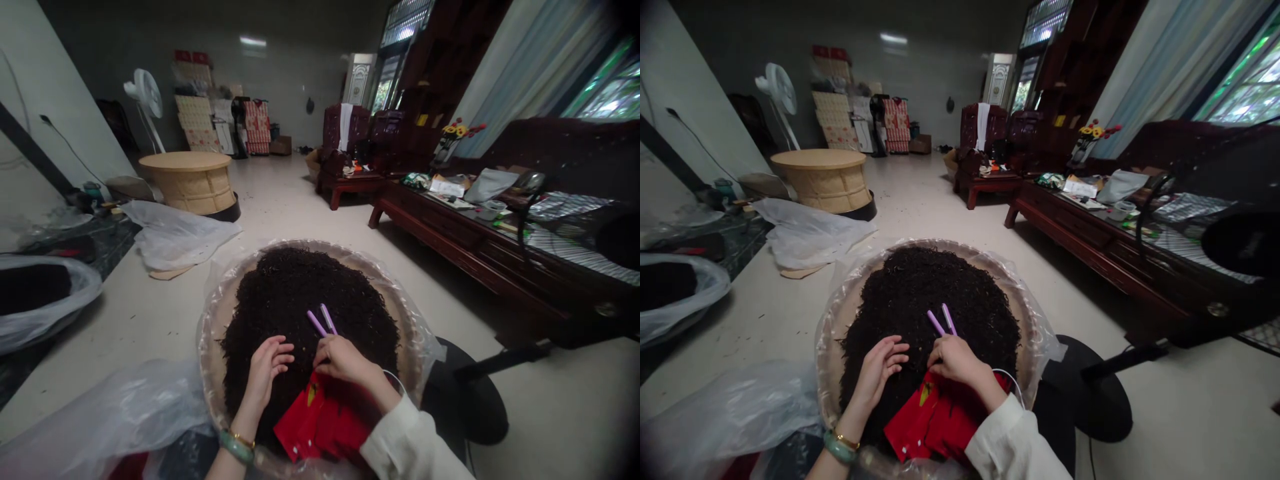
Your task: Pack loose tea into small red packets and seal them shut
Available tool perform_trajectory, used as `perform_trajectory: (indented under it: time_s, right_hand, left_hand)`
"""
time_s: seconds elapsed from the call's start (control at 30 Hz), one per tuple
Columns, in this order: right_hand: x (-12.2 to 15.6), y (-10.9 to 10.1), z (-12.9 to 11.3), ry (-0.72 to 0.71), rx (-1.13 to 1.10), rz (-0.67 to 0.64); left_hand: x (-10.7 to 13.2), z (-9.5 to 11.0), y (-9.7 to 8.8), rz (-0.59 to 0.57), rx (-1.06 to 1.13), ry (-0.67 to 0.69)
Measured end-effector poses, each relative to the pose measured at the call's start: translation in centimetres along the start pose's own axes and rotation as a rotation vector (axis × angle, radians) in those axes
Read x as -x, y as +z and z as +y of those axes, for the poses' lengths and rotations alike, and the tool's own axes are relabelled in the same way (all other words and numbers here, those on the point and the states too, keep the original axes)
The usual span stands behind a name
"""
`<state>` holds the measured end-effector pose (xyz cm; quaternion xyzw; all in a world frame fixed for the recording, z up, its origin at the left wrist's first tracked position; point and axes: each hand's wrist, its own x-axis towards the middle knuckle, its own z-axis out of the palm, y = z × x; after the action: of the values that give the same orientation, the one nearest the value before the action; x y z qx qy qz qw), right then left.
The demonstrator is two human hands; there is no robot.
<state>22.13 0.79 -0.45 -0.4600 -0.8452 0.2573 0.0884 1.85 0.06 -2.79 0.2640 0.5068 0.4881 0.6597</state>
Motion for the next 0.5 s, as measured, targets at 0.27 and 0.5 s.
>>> perform_trajectory:
  time_s: [0.27, 0.5]
  right_hand:
    - [1.2, 0.0, -0.3, -0.061, -0.172, 0.071]
    - [0.8, -1.9, 1.0, 0.178, -0.742, 0.528]
  left_hand:
    - [-0.2, 0.1, 0.8, -0.019, 0.037, 0.008]
    - [0.4, 0.7, 0.1, -0.05, 0.058, 0.076]
